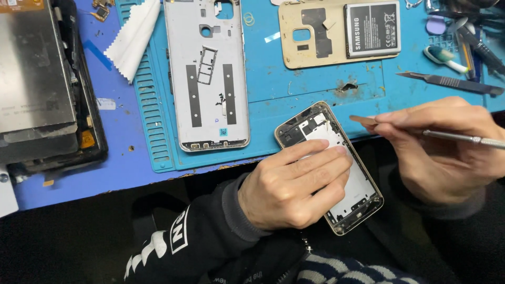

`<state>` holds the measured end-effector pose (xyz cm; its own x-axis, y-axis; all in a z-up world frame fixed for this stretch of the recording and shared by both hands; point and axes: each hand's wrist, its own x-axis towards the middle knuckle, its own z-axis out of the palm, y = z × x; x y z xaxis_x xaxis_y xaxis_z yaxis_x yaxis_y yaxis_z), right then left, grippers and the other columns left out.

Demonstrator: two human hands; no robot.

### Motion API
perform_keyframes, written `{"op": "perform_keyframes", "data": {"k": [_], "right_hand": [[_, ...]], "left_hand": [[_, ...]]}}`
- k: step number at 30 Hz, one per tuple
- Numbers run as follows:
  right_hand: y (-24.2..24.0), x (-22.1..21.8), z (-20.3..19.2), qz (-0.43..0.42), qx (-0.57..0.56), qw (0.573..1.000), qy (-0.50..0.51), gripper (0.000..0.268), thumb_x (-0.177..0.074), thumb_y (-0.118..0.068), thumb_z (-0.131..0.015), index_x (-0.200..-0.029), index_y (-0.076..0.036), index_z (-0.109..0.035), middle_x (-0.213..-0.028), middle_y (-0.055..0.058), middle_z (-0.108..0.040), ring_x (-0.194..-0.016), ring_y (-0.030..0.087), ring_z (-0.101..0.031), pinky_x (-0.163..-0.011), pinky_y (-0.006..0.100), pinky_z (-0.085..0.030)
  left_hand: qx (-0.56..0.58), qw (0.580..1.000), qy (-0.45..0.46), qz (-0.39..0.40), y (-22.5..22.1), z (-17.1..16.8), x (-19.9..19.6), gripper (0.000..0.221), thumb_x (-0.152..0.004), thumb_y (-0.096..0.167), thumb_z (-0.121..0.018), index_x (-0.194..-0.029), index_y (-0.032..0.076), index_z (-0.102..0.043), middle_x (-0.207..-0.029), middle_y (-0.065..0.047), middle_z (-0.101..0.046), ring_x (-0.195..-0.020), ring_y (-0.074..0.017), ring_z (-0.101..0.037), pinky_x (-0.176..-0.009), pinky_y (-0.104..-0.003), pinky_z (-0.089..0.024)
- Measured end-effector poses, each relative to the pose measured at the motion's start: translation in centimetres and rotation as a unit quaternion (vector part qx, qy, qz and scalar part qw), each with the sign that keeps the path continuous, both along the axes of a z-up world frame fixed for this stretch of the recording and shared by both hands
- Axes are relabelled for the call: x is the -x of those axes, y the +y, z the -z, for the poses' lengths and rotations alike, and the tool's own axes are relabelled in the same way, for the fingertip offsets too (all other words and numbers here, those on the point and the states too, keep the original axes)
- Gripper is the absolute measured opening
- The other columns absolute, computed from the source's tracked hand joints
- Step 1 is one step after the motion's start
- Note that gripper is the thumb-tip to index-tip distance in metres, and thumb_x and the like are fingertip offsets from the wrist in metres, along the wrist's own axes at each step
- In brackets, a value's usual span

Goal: Disassembling and cleaning a smartphone screen and frame using tools.

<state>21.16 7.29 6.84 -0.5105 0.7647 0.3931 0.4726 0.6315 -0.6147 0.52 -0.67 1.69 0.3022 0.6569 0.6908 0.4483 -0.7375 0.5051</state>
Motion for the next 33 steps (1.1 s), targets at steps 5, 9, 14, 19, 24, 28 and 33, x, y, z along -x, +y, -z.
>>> {"op": "perform_keyframes", "data": {"k": [5, 9, 14, 19, 24, 28, 33], "right_hand": [[-0.1, 0.4, 2.8, -0.020, 0.032, 0.996, 0.086, 0.022, -0.096, 0.017, -0.067, -0.101, 0.008, -0.047, -0.091, 0.022, -0.063, -0.087, 0.030, -0.074, -0.083, 0.042, -0.067], [0.0, -0.2, 4.0, -0.016, 0.084, 0.990, 0.114, 0.026, -0.101, 0.015, -0.068, -0.103, 0.005, -0.045, -0.086, 0.016, -0.062, -0.084, 0.024, -0.075, -0.088, 0.042, -0.065], [0.3, -0.8, 4.5, -0.023, 0.072, 0.992, 0.102, 0.027, -0.102, 0.014, -0.068, -0.105, 0.004, -0.043, -0.088, 0.017, -0.063, -0.087, 0.025, -0.076, -0.089, 0.043, -0.065], [0.1, -0.9, 4.3, -0.019, 0.081, 0.993, 0.089, 0.028, -0.103, 0.013, -0.068, -0.106, 0.004, -0.042, -0.087, 0.016, -0.063, -0.089, 0.025, -0.076, -0.092, 0.043, -0.064], [0.4, -0.3, 4.0, -0.015, 0.082, 0.994, 0.067, 0.029, -0.103, 0.012, -0.068, -0.104, 0.003, -0.041, -0.086, 0.015, -0.062, -0.089, 0.025, -0.076, -0.091, 0.043, -0.064], [0.6, 0.5, 3.3, -0.035, 0.048, 0.997, 0.055, 0.031, -0.098, 0.013, -0.071, -0.102, 0.003, -0.042, -0.086, 0.017, -0.063, -0.087, 0.028, -0.076, -0.084, 0.044, -0.064], [0.2, -0.3, 4.0, -0.008, 0.118, 0.982, 0.149, 0.027, -0.107, 0.010, -0.065, -0.109, 0.001, -0.039, -0.088, 0.012, -0.059, -0.089, 0.024, -0.076, -0.092, 0.046, -0.064]], "left_hand": [[-0.017, 1.000, -0.011, 0.008, 0.5, -0.1, 0.3, 0.006, -0.087, 0.000, -0.072, -0.091, -0.001, -0.068, -0.116, -0.015, -0.071, -0.115, -0.0266, -0.070, -0.107, -0.042, -0.058], [-0.026, 0.999, -0.022, -0.001, 0.9, -0.3, 0.4, 0.008, -0.086, 0.004, -0.073, -0.086, 0.002, -0.065, -0.113, -0.013, -0.070, -0.113, -0.0253, -0.070, -0.106, -0.041, -0.058], [-0.023, 0.999, -0.028, 0.008, 1.1, 0.2, 0.4, 0.011, -0.086, 0.007, -0.072, -0.081, 0.004, -0.062, -0.112, -0.013, -0.071, -0.110, -0.0255, -0.071, -0.104, -0.041, -0.059], [-0.012, 0.999, -0.040, 0.010, 0.9, 0.6, 0.2, 0.011, -0.090, 0.007, -0.071, -0.083, 0.004, -0.062, -0.114, -0.013, -0.071, -0.112, -0.0256, -0.071, -0.107, -0.042, -0.059], [-0.020, 0.999, -0.045, 0.017, 1.0, 0.7, 0.0, 0.013, -0.091, 0.008, -0.071, -0.082, 0.004, -0.063, -0.115, -0.015, -0.071, -0.112, -0.0263, -0.070, -0.105, -0.042, -0.059], [-0.017, 0.999, -0.043, 0.012, 1.0, 0.6, 0.0, 0.012, -0.089, 0.006, -0.071, -0.081, 0.004, -0.063, -0.115, -0.014, -0.072, -0.111, -0.0255, -0.071, -0.104, -0.040, -0.059], [-0.018, 0.999, -0.035, 0.011, 1.0, 0.6, 0.2, 0.011, -0.092, 0.004, -0.072, -0.084, 0.003, -0.064, -0.117, -0.013, -0.072, -0.113, -0.0245, -0.071, -0.105, -0.039, -0.059]]}}
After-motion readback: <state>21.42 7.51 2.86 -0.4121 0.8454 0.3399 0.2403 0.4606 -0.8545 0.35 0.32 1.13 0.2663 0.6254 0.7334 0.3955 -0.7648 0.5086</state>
